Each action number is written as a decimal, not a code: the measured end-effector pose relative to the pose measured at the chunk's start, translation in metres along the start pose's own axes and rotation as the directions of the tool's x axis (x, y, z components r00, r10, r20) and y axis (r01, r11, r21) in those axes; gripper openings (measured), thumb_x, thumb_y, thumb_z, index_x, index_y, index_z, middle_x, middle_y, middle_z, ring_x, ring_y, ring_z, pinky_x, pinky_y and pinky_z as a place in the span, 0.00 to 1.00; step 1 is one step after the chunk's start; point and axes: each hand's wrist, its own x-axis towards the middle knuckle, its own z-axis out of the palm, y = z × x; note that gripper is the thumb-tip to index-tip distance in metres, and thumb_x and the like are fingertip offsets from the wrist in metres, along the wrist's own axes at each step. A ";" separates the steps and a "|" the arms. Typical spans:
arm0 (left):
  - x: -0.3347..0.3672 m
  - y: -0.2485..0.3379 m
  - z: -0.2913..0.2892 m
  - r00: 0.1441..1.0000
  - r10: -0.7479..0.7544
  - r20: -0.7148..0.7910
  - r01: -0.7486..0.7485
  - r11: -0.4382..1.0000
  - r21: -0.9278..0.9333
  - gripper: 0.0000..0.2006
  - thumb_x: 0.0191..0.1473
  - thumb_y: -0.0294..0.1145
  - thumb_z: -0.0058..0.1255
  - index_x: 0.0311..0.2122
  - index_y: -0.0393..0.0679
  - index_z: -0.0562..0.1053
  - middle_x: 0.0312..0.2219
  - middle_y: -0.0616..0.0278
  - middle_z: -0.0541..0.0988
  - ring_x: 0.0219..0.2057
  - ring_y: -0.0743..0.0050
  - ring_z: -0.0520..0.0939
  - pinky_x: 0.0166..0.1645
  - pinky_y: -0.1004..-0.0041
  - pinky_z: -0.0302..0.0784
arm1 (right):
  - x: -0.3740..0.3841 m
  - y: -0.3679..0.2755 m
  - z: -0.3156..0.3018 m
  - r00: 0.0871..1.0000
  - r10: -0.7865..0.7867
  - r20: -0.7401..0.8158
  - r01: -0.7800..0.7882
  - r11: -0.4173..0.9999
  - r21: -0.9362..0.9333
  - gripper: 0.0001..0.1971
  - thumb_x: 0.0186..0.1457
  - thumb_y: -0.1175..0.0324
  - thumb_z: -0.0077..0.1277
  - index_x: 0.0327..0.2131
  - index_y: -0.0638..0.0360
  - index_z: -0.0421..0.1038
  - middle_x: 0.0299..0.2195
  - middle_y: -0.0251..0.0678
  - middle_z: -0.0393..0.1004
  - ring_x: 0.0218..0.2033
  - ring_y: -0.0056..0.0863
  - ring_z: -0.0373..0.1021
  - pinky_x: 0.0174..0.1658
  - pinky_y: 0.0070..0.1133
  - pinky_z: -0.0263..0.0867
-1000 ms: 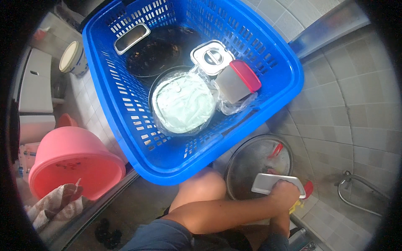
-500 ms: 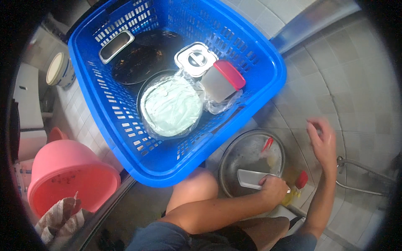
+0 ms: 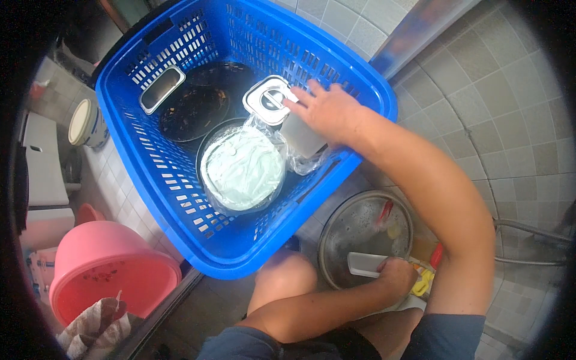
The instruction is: The person washes a white tray, a plastic container, and a metal fork in a basin of soapy water by hand and with a red sponge, then places them on the floor or in a blue basket.
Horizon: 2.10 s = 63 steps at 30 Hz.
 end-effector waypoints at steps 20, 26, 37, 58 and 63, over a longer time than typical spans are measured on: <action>-0.001 0.015 0.007 0.998 0.060 0.003 -0.061 0.997 0.055 0.10 0.51 0.32 0.54 0.37 0.47 0.83 0.32 0.61 0.85 0.32 0.59 0.86 0.23 0.49 0.78 | -0.011 0.035 -0.053 0.977 -0.126 -0.171 0.119 0.992 -0.051 0.51 0.25 0.73 0.69 0.61 0.62 0.59 0.46 0.44 0.69 0.46 0.41 0.69 0.50 0.29 0.69; -0.003 0.018 0.009 0.999 0.046 -0.023 -0.044 0.997 0.067 0.09 0.51 0.34 0.55 0.36 0.48 0.83 0.32 0.62 0.85 0.32 0.60 0.86 0.25 0.51 0.78 | -0.093 0.048 -0.124 0.897 -0.045 -0.440 -0.005 0.994 -0.112 0.42 0.33 0.79 0.64 0.59 0.62 0.63 0.50 0.49 0.69 0.50 0.46 0.69 0.51 0.33 0.69; -0.004 0.020 0.043 0.984 0.174 -0.037 -0.172 0.984 0.051 0.08 0.51 0.32 0.53 0.31 0.47 0.83 0.30 0.59 0.85 0.34 0.64 0.86 0.33 0.63 0.80 | -0.292 -0.007 -0.144 0.857 0.432 -0.279 -0.434 0.899 0.059 0.53 0.24 0.80 0.61 0.63 0.60 0.57 0.55 0.50 0.63 0.55 0.49 0.64 0.56 0.36 0.63; -0.023 0.036 0.077 0.932 0.224 0.286 -0.298 0.923 0.246 0.05 0.49 0.33 0.57 0.31 0.50 0.82 0.30 0.63 0.85 0.35 0.66 0.87 0.32 0.68 0.78 | -0.373 -0.142 0.269 0.443 0.037 0.896 -0.680 -0.637 0.363 0.47 0.47 0.32 0.51 0.57 0.66 0.64 0.42 0.48 0.76 0.40 0.45 0.74 0.42 0.38 0.72; -0.023 0.036 0.083 0.916 0.192 0.353 -0.303 0.906 0.295 0.06 0.52 0.33 0.55 0.30 0.51 0.82 0.31 0.63 0.85 0.34 0.65 0.87 0.33 0.69 0.79 | -0.349 -0.183 0.301 0.460 -0.216 0.861 -0.454 -0.891 0.019 0.62 0.41 0.14 0.32 0.65 0.61 0.56 0.57 0.58 0.64 0.53 0.56 0.64 0.52 0.49 0.67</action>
